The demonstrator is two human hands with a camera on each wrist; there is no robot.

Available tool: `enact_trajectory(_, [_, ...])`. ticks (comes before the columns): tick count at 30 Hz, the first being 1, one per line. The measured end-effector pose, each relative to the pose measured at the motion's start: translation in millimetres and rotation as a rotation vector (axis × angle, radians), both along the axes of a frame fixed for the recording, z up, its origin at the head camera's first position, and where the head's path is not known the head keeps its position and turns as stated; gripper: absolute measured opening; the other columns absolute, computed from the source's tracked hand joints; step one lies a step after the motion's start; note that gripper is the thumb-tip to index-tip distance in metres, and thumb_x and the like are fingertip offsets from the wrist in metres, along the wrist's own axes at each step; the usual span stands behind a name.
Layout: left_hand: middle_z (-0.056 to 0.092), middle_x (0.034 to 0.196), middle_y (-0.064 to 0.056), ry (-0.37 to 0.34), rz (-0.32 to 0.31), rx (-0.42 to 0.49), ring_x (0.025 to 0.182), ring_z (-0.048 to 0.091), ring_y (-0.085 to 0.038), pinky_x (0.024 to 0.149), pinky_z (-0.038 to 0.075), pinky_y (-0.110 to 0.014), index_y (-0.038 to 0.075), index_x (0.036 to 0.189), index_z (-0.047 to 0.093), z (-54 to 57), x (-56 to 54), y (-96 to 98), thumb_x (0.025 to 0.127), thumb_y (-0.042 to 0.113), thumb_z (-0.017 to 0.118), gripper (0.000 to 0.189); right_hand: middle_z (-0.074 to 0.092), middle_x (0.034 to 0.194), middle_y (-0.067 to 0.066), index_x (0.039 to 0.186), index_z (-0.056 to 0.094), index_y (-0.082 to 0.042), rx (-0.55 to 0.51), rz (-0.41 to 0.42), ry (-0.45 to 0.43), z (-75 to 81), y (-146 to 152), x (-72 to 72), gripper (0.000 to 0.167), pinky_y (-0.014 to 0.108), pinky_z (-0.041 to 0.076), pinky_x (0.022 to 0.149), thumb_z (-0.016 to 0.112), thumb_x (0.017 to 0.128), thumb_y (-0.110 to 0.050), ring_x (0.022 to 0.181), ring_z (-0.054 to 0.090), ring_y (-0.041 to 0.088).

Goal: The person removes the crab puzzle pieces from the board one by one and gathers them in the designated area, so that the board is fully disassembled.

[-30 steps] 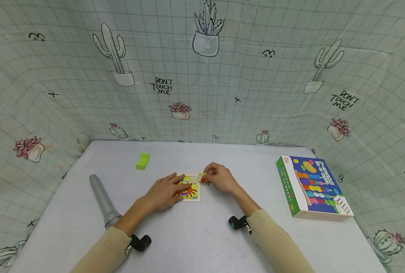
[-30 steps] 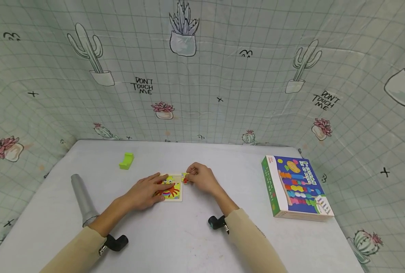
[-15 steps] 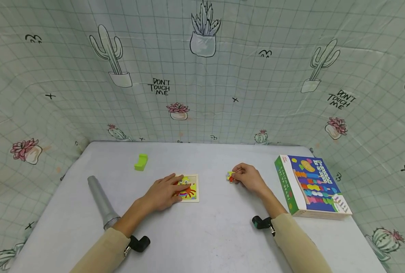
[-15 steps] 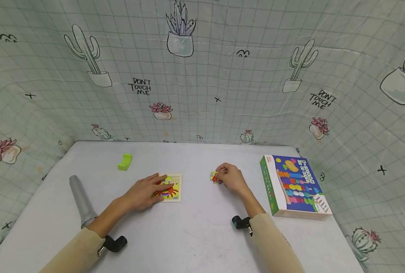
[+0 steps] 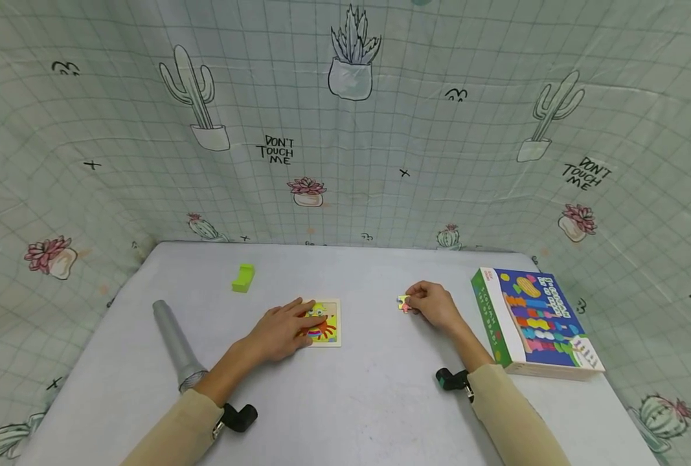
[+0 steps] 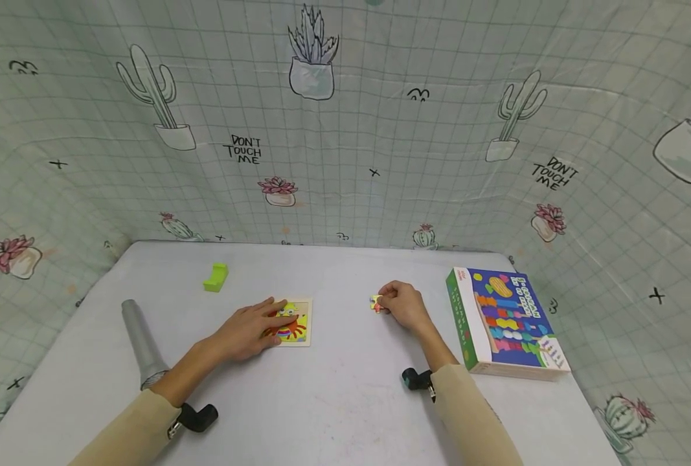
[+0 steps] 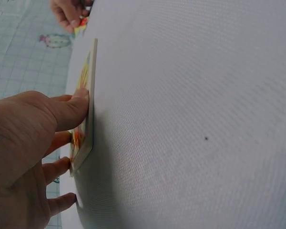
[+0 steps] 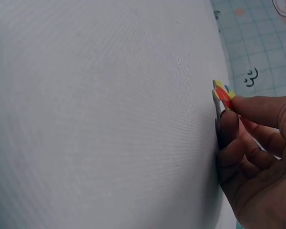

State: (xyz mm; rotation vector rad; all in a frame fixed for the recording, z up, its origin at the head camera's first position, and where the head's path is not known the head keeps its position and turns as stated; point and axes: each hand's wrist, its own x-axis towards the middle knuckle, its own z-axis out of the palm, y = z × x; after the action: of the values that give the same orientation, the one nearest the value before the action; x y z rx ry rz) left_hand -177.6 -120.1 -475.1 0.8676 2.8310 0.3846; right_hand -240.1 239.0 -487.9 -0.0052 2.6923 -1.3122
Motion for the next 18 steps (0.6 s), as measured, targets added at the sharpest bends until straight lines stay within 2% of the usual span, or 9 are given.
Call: enact_trajectory(18, [0.037,0.16,-0.01,-0.02,0.008,0.025,0.149,0.03,-0.038,0.109,0.032,-0.065,0.026,0.148,0.053,-2.4,-0.9,-1.9,0.098,0.032,0.065,0.051,0.07,0.087,0.005,0.103,0.071,-0.005,0.135,0.0,0.013,-1.1,-0.7,0.4,0.015,0.029,0.048,0.065,0.068,0.095,-0.017,0.074,0.061,0.016])
